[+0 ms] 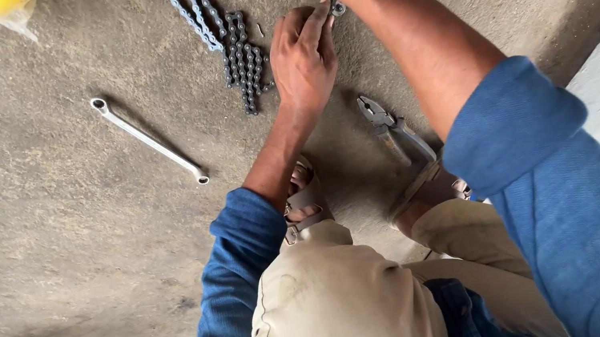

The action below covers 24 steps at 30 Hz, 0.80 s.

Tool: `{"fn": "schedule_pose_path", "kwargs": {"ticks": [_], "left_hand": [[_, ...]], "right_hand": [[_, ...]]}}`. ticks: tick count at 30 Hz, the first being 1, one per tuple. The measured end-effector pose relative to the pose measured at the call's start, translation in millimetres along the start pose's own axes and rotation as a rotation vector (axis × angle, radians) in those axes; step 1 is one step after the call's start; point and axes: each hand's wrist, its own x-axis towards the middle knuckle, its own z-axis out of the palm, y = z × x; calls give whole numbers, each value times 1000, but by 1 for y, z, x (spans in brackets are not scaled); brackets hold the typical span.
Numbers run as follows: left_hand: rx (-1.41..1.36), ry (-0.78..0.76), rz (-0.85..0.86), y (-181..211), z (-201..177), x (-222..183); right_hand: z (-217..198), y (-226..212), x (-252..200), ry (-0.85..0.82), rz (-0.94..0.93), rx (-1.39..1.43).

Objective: The person sits on the ground repairing a bicycle chain, joining chain links by hand. They use pliers to press a link pin, tap components with a hammer, and manipulate small chain links and fasteners, working the chain across the floor.

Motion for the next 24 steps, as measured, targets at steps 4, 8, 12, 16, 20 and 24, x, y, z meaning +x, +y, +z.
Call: {"fn": "schedule_pose_path", "kwargs": {"ticks": [4, 8, 12, 16, 20, 24], "left_hand": [[14, -16, -7, -10, 9, -7], [-6, -11, -19, -5, 4, -1], [-19, -5, -15, -4, 1, -3], [-30, 21, -10, 1, -5, 0], [-59, 29, 5, -2, -3, 2], [-48, 19, 8, 4, -10, 2]], "right_hand": [[6, 21, -9, -60, 73, 201], [-6, 1, -9, -117, 132, 390], [-26, -27, -16, -183, 197, 578], [-46, -96, -47, -248, 246, 724], [-14, -47, -126, -76, 698, 510], [9, -46, -149, -87, 649, 274]]}}
